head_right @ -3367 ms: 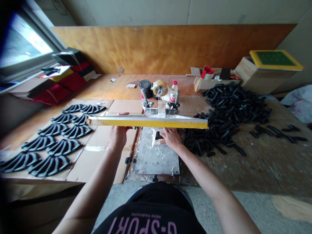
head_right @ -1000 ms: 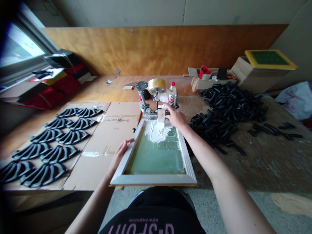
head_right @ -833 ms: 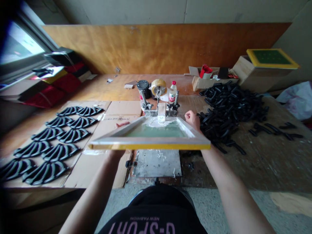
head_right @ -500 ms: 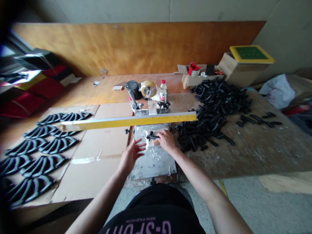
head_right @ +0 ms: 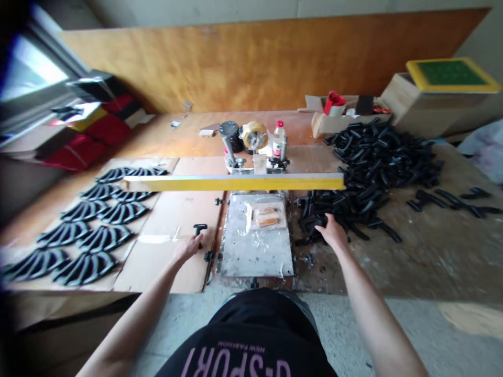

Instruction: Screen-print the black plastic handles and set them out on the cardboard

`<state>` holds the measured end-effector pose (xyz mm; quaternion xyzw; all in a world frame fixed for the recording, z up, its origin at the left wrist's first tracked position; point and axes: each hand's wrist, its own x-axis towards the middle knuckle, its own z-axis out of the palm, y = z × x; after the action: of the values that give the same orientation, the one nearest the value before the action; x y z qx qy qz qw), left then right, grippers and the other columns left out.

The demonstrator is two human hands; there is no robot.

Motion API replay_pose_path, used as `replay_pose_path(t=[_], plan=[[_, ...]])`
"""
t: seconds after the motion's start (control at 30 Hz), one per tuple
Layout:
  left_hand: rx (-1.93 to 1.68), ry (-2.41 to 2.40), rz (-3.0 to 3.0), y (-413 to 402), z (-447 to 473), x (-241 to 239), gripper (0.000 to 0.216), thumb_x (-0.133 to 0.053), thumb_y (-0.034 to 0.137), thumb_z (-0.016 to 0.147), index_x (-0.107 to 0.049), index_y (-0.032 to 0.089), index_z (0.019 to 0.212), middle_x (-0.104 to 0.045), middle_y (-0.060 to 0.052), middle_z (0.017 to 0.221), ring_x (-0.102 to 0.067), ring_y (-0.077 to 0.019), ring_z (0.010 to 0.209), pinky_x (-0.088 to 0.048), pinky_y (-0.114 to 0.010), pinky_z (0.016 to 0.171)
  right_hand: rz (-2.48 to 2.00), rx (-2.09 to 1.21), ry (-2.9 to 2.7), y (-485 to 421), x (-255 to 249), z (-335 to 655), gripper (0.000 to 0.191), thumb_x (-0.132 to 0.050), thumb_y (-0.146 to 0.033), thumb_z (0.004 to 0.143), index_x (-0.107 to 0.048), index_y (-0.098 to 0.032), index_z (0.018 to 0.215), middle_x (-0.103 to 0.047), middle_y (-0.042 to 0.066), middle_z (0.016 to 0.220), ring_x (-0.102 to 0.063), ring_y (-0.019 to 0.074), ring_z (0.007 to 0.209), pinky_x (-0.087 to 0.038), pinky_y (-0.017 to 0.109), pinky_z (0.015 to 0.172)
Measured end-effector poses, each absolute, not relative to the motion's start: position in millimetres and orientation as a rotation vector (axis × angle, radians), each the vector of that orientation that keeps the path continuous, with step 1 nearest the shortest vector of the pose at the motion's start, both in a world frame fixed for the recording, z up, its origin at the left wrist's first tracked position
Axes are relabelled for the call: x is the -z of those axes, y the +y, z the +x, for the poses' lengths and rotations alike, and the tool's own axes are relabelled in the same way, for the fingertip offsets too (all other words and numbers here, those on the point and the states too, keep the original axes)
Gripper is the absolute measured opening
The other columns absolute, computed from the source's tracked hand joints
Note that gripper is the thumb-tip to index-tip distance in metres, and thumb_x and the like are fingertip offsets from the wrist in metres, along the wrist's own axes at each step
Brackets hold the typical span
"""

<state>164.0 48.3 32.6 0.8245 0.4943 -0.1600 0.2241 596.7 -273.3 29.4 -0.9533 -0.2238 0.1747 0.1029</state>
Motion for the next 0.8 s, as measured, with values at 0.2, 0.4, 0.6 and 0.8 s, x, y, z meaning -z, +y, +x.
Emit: replay_pose_path(t=[0.2, 0.4, 0.6, 0.8], plan=[[0.494, 1.702, 2.109, 48, 162, -5, 0.070, -0.023, 0.062, 0.091, -0.066, 0.012, 0.112, -0.068, -0.025, 0.106, -0.065, -0.0352, 0.104, -0.048, -0.048, 0.087, -2.778, -0.566, -0.813, -290, 21, 618, 0.056, -0.059, -0.046, 0.081, -0.053, -0.026, 0.133, -0.071, 0.011, 0.108, -0.068, 0.0297, 0.091, -0.049, 0.036, 0.072], [0.451, 1.761, 2.097, 45, 163, 2, 0.070, -0.024, 0.063, 0.090, -0.066, 0.013, 0.115, -0.067, -0.024, 0.115, -0.062, -0.0362, 0.111, -0.044, -0.051, 0.094, -2.744, -0.570, -0.862, -293, 26, 627, 0.060, -0.060, -0.048, 0.077, -0.056, -0.023, 0.131, -0.072, 0.011, 0.102, -0.067, 0.0283, 0.080, -0.049, 0.036, 0.067], [0.405, 1.825, 2.054, 45, 166, 4, 0.068, -0.030, 0.063, 0.088, -0.068, 0.012, 0.111, -0.067, -0.025, 0.114, -0.061, -0.0372, 0.112, -0.043, -0.051, 0.095, -2.683, -0.474, -0.898, -291, 2, 628, 0.060, -0.057, -0.048, 0.077, -0.054, -0.023, 0.132, -0.073, 0.006, 0.097, -0.067, 0.0277, 0.083, -0.048, 0.038, 0.072], [0.307, 1.787, 2.020, 43, 172, -19, 0.051, -0.040, 0.053, 0.086, -0.070, 0.012, 0.084, -0.072, -0.024, 0.095, -0.068, -0.0382, 0.096, -0.049, -0.046, 0.080, -2.547, -0.433, -0.873, -262, -43, 636, 0.040, -0.057, -0.036, 0.082, -0.063, -0.024, 0.120, -0.073, 0.006, 0.093, -0.067, 0.0242, 0.085, -0.049, 0.034, 0.077]])
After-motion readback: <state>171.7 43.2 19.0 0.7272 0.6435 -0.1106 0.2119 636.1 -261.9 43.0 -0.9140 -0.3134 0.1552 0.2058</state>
